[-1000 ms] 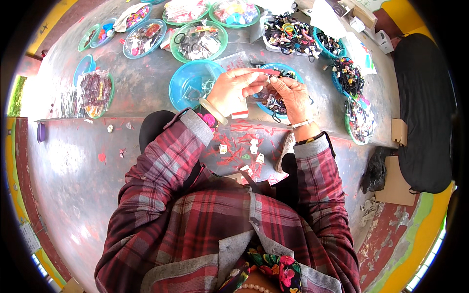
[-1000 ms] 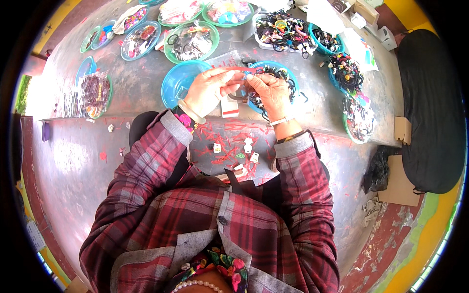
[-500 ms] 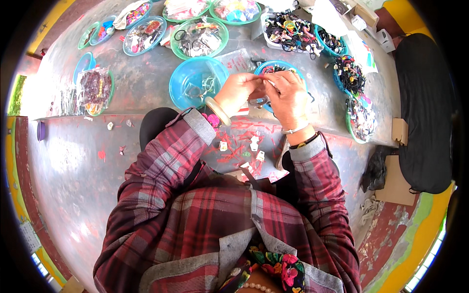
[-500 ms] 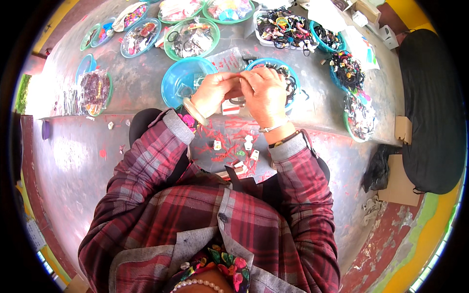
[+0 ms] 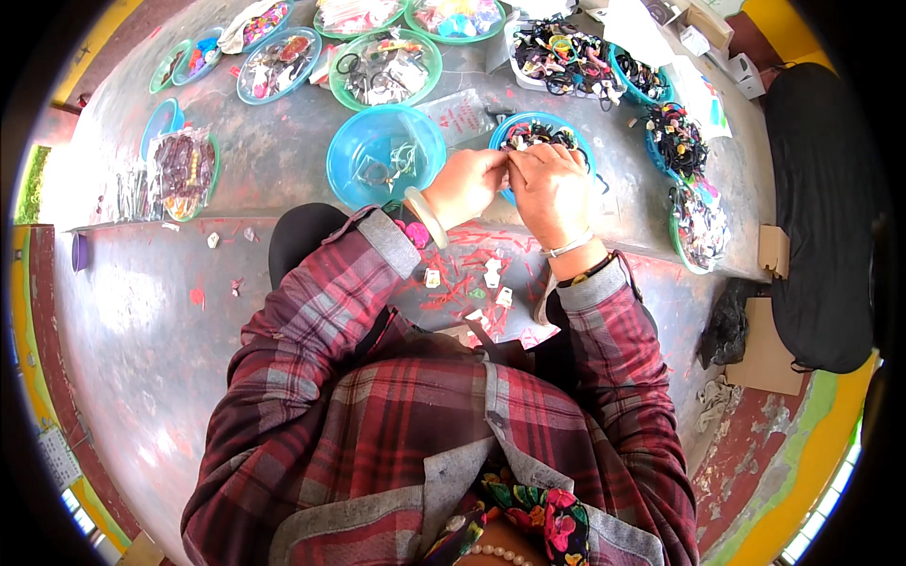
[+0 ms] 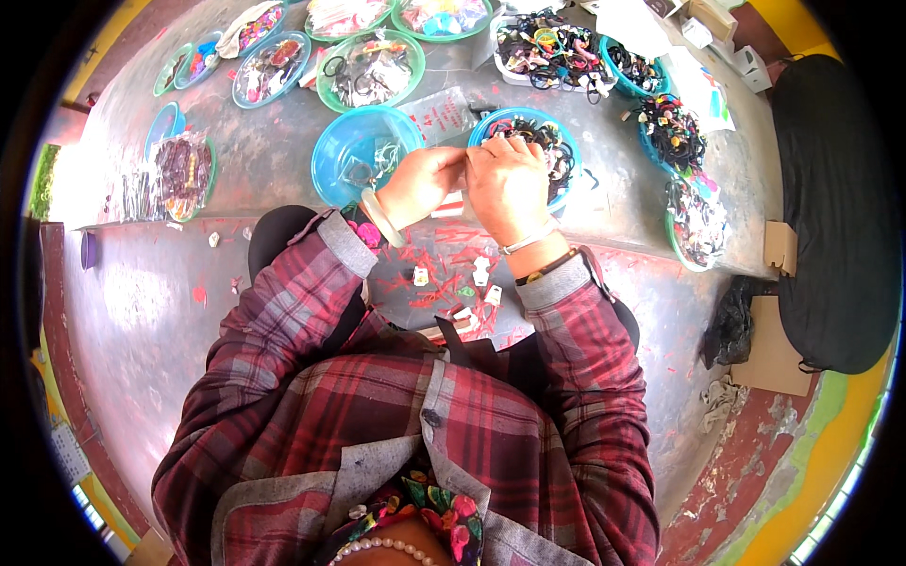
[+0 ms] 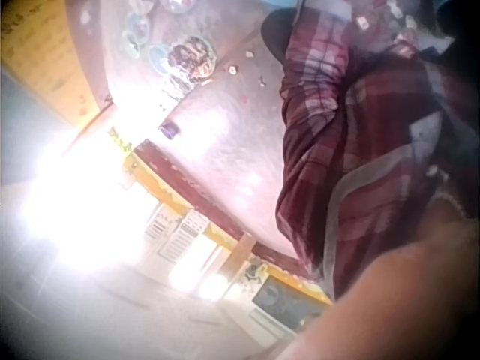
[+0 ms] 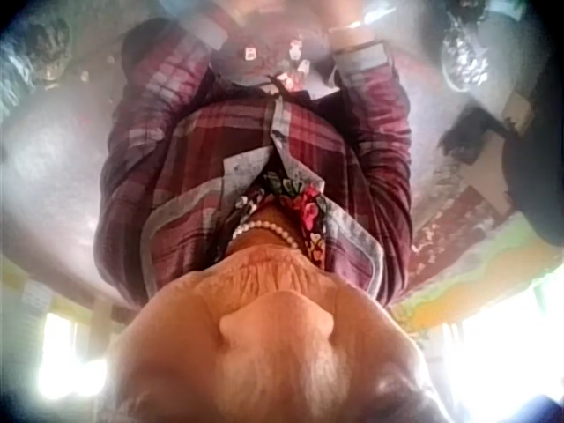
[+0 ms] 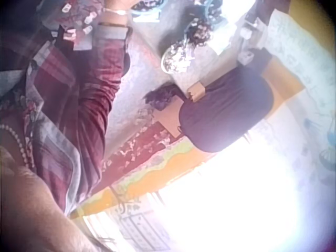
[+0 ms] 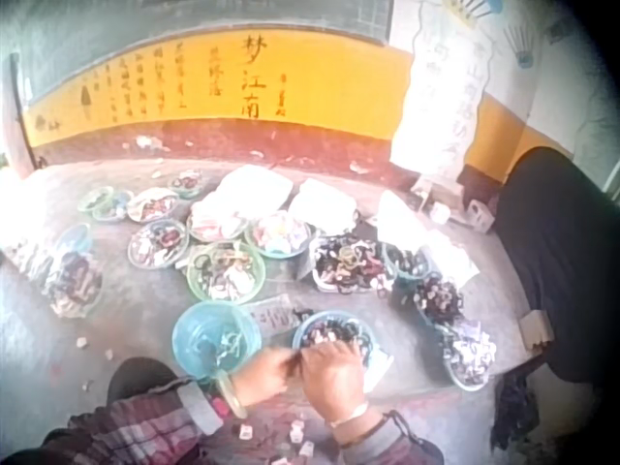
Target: The person sits on the floor and assembles small hair accessories by hand. They pick up small plastic clips and rubber bands from a blue bowl, attach the bands to the clips, and place the finished items into a clear plastic bag.
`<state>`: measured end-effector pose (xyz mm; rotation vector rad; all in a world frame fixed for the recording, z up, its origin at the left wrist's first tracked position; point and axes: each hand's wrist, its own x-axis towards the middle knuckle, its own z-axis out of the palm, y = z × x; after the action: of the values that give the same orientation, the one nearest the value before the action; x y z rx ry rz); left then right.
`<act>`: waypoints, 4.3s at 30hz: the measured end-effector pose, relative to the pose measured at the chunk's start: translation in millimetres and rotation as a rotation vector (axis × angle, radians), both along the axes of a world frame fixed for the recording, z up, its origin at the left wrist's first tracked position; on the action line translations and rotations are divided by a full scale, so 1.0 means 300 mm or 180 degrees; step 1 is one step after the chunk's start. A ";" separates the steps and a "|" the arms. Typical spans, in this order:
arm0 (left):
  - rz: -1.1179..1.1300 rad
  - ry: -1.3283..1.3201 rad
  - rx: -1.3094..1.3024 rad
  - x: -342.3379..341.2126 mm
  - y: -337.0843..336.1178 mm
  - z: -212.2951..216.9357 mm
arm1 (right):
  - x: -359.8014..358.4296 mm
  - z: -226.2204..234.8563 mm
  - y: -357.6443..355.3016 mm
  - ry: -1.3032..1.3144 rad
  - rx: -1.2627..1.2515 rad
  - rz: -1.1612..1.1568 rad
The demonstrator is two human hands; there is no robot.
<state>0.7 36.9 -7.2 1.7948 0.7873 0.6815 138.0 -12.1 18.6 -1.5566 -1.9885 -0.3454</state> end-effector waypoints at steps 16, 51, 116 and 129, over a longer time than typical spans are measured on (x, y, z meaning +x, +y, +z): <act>0.0050 0.0074 0.0328 0.008 0.002 -0.030 | -0.009 0.006 -0.006 0.0139 0.0027 -0.0077; 0.0042 -0.1434 -0.1938 -0.032 0.064 -0.029 | 0.112 0.018 0.008 0.4555 -0.0774 0.0021; 0.0308 -0.2166 -0.2939 -0.069 0.081 -0.037 | 0.330 0.065 -0.047 0.4373 -0.2236 -0.0227; 0.0168 -0.2248 -0.3125 -0.021 0.049 -0.016 | 0.078 -0.039 0.020 0.4489 -0.1973 0.0066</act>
<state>-5.7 51.6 -12.0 0.5785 0.5220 0.7163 161.3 -6.2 6.8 -1.3809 -0.9364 1.1758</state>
